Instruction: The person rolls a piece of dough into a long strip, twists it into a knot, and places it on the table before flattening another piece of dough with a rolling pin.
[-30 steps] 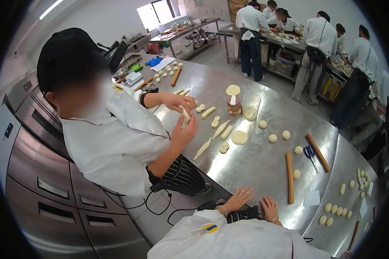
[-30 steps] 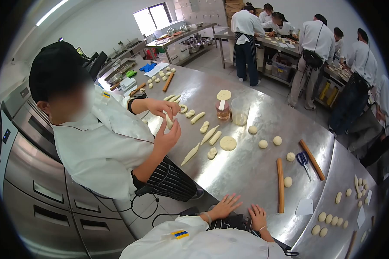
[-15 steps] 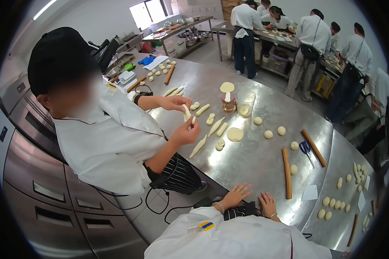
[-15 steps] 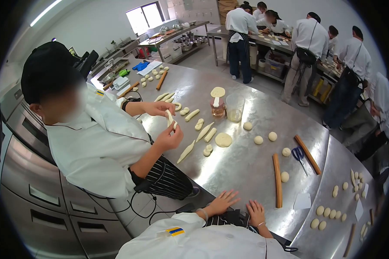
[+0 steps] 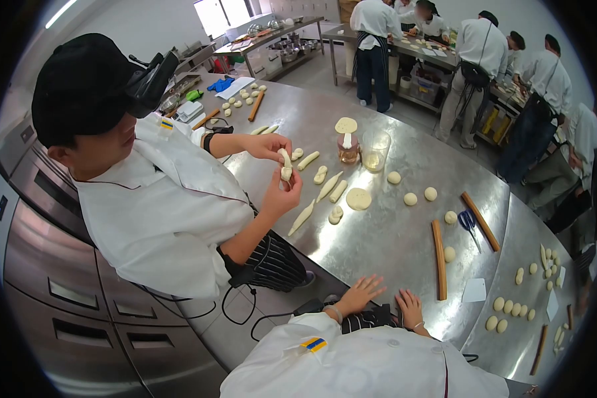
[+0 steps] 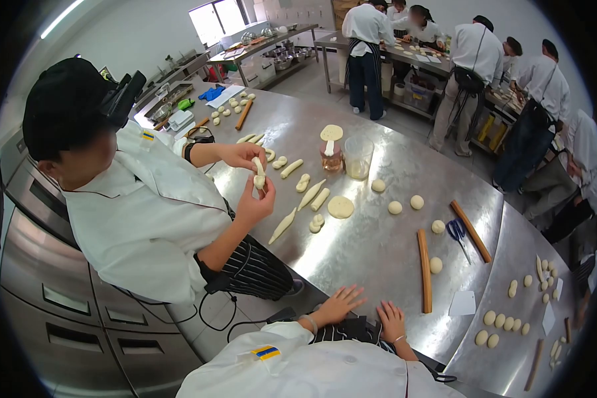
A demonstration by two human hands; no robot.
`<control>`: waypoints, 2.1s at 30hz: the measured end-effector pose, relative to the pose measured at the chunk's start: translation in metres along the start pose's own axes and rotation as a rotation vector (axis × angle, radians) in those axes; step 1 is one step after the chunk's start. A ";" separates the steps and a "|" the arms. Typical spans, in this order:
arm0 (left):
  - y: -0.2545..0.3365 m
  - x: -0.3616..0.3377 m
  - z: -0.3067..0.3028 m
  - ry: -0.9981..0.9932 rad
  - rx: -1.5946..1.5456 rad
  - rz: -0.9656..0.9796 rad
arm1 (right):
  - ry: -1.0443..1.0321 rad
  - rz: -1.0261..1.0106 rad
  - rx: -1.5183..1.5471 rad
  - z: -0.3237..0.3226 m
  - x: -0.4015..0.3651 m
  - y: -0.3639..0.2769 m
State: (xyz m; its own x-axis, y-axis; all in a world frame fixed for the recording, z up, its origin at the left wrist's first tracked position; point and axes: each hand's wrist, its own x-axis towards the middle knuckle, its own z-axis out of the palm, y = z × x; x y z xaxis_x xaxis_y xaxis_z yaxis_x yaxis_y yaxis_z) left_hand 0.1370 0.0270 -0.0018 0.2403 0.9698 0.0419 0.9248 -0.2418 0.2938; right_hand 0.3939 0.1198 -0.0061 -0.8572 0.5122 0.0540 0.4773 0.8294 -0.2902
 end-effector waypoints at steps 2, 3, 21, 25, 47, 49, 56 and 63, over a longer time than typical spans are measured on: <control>-0.002 0.000 0.003 0.038 0.003 0.012 | -0.002 -0.003 0.008 0.001 0.000 0.000; -0.002 0.000 0.005 0.038 0.002 0.011 | 0.007 -0.003 0.008 0.002 0.000 0.001; 0.000 0.001 -0.013 0.013 -0.002 0.024 | 0.032 -0.006 -0.021 0.012 -0.002 0.009; 0.005 0.002 -0.027 -0.010 -0.037 0.015 | -0.001 -0.018 -0.010 0.006 -0.002 0.007; 0.005 0.002 -0.021 0.011 -0.025 -0.015 | 0.028 -0.025 -0.016 0.006 -0.001 0.008; 0.005 0.003 -0.017 0.018 -0.025 -0.015 | 0.022 -0.023 0.009 0.004 0.000 0.006; 0.001 0.001 -0.006 0.017 -0.052 -0.023 | 0.065 -0.061 0.042 0.004 0.002 0.006; 0.000 0.001 -0.001 0.021 -0.033 -0.020 | 0.076 -0.068 0.038 0.014 -0.001 0.013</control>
State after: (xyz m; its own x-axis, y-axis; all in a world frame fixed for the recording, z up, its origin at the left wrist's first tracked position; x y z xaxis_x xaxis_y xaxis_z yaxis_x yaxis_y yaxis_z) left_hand 0.1371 0.0276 -0.0009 0.2155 0.9749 0.0556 0.9190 -0.2217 0.3260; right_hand 0.3987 0.1271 -0.0230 -0.8694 0.4720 0.1464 0.4101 0.8544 -0.3191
